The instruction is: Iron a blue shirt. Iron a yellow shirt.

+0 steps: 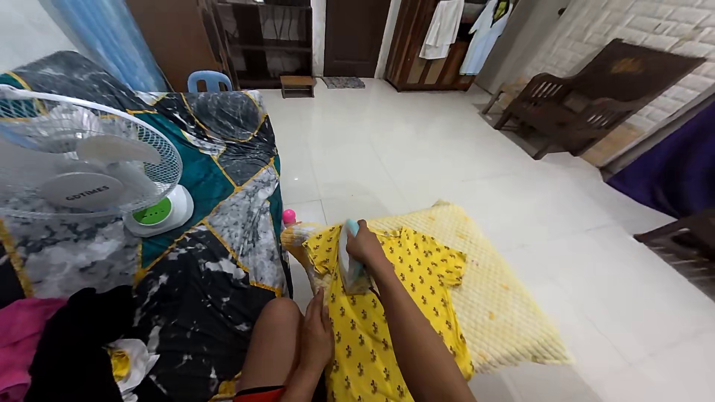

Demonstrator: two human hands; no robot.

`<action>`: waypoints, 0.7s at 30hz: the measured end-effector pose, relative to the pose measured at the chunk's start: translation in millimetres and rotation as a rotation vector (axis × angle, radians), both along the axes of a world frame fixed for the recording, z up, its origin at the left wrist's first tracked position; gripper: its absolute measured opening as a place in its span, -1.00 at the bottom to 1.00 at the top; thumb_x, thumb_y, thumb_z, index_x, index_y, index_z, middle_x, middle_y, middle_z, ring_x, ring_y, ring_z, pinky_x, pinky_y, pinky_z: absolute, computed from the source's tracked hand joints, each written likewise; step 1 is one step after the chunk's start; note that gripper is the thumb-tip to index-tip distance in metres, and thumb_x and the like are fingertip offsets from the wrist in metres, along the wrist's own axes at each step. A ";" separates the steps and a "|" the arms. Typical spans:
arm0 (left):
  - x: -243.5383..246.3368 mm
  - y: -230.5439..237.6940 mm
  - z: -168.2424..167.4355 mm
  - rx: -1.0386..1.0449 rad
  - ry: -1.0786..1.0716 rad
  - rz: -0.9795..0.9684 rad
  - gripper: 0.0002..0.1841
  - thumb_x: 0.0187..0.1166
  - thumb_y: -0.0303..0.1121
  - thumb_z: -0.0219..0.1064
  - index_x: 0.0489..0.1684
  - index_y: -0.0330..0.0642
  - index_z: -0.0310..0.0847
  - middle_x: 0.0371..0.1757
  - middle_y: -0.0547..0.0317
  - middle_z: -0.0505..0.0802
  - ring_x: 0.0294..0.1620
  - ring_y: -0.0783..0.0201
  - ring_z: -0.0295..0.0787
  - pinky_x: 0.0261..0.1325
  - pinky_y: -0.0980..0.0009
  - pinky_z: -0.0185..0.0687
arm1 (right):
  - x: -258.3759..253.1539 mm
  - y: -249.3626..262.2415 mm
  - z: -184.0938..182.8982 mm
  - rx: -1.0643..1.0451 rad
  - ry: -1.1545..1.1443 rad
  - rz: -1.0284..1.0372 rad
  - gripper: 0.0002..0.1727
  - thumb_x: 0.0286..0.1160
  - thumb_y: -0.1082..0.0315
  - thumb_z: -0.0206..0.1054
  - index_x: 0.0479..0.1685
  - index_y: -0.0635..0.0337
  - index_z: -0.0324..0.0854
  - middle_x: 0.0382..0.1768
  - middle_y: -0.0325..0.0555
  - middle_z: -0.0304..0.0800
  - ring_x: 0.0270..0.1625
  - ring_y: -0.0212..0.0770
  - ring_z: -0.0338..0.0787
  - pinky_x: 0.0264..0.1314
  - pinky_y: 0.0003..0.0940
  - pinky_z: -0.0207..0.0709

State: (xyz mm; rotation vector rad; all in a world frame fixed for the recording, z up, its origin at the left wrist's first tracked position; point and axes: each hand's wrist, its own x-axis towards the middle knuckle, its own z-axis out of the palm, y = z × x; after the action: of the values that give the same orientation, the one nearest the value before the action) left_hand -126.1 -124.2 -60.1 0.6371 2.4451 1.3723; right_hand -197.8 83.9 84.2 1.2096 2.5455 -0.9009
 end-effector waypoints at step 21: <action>-1.3 1.1 5.6 -0.063 0.024 -0.015 -0.43 0.79 -0.36 0.00 0.83 -0.23 0.17 0.62 -0.28 0.54 0.58 -0.12 0.57 0.61 0.00 0.49 | -10.9 11.2 4.6 0.002 0.044 -0.134 -0.27 0.66 0.11 0.22 0.79 0.13 0.12 0.24 0.24 0.77 0.27 0.17 0.82 0.28 0.20 0.68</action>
State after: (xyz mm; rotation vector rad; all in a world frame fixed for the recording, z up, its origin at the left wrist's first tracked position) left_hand -127.4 -123.1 -54.6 0.6591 2.4860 1.2837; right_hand -208.6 95.1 88.8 1.3899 2.5241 -0.9639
